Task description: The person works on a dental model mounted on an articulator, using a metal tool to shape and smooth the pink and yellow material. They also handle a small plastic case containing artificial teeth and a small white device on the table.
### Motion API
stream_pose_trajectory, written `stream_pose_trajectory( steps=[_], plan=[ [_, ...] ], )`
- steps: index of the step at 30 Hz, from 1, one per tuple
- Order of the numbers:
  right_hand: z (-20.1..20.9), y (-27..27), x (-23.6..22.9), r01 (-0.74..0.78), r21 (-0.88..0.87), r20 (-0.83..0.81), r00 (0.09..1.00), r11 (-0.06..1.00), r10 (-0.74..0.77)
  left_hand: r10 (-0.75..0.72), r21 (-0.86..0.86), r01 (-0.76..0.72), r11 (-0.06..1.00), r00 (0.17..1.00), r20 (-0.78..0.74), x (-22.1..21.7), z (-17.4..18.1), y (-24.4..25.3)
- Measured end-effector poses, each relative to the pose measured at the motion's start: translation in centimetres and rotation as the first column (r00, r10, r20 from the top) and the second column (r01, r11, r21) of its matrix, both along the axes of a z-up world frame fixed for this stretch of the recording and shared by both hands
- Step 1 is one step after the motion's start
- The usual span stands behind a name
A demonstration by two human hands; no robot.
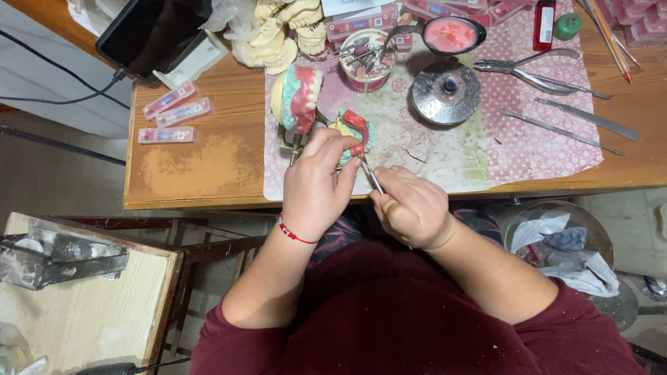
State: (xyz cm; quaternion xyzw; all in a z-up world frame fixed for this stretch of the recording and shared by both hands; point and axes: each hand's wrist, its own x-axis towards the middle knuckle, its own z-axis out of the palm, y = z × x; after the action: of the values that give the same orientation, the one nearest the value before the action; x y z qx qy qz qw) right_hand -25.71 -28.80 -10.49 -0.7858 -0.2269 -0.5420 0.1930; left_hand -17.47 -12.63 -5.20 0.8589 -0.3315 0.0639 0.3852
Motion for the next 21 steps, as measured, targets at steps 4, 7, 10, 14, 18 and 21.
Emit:
stream_pose_trajectory(
  steps=[4, 7, 10, 14, 18, 21],
  plan=[
    [0.1, 0.1, 0.2, 0.008, -0.011, 0.020, 1.000, 1.000, -0.008, 0.004, 0.003, -0.004, 1.000, 1.000, 0.005, -0.1, 0.1, 0.0],
    [-0.1, 0.2, 0.3, 0.012, -0.010, 0.025, 1.000, 1.000, -0.012, -0.005, -0.005, 0.005, 1.000, 1.000, 0.006, -0.1, 0.0, 0.0],
    [-0.1, 0.3, 0.4, 0.015, -0.003, 0.035, 0.999, 1.000, -0.015, -0.013, -0.010, 0.013, 1.000, 1.000, 0.004, -0.1, 0.0, 0.0],
    [0.2, 0.4, 0.7, 0.041, 0.004, 0.049, 0.998, 0.999, -0.041, -0.005, 0.003, 0.005, 1.000, 1.000, 0.008, -0.1, -0.1, -0.1],
    [-0.2, -0.1, 0.0, -0.045, 0.064, -0.233, 0.971, 0.997, 0.058, 0.007, 0.034, -0.007, 0.999, 1.000, 0.006, -0.1, -0.4, 0.0],
    [2.3, 0.3, -1.0, 0.036, 0.243, -0.258, 0.966, 0.969, 0.028, 0.006, 0.037, -0.005, 0.999, 1.000, -0.016, 0.0, -0.1, 0.0]
  ],
)
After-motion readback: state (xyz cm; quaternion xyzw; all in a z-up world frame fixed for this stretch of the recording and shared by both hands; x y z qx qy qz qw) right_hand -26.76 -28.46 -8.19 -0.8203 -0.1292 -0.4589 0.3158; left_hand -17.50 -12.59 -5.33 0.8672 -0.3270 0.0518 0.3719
